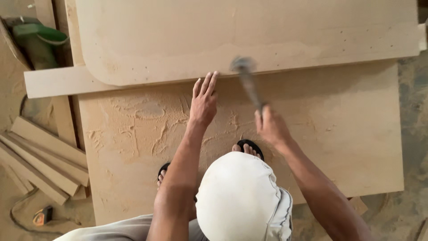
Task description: The person hammers nails into a wooden board to attach a smaller block, occasionally reaching into a container for more nails and checking the board's alignment by hand.
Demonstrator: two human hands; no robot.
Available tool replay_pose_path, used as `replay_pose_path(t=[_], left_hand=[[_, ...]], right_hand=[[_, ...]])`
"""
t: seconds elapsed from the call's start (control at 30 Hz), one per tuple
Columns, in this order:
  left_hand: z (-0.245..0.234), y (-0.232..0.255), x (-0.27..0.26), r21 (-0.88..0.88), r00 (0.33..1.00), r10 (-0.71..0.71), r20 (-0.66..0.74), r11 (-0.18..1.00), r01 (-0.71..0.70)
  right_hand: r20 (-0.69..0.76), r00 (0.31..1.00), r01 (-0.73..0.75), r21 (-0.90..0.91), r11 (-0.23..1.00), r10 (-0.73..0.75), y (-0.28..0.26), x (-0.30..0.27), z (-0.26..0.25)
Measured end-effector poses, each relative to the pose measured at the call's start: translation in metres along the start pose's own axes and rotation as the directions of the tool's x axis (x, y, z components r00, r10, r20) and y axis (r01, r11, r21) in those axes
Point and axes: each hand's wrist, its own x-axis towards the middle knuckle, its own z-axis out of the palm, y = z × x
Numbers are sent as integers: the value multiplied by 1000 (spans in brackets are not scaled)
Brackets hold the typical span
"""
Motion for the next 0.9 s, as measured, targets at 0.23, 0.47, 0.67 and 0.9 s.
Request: replay_pose_path(t=[0.23, 0.47, 0.67, 0.9], left_hand=[[5, -1, 1, 7, 999, -17, 36, 1000, 17], [5, -2, -2, 29, 1000, 7, 9, 1000, -8], [2, 2, -5, -32, 998, -21, 65, 999, 23], [3, 4, -7, 1, 998, -30, 63, 1000, 30]], right_hand=[[-202, 963, 235, 322, 917, -176, -8, -2, -20], [141, 987, -104, 147, 984, 84, -15, 11, -4], [-336, 920, 307, 301, 903, -201, -32, -2, -33], [290, 937, -209, 19, 978, 195, -5, 9, -9]])
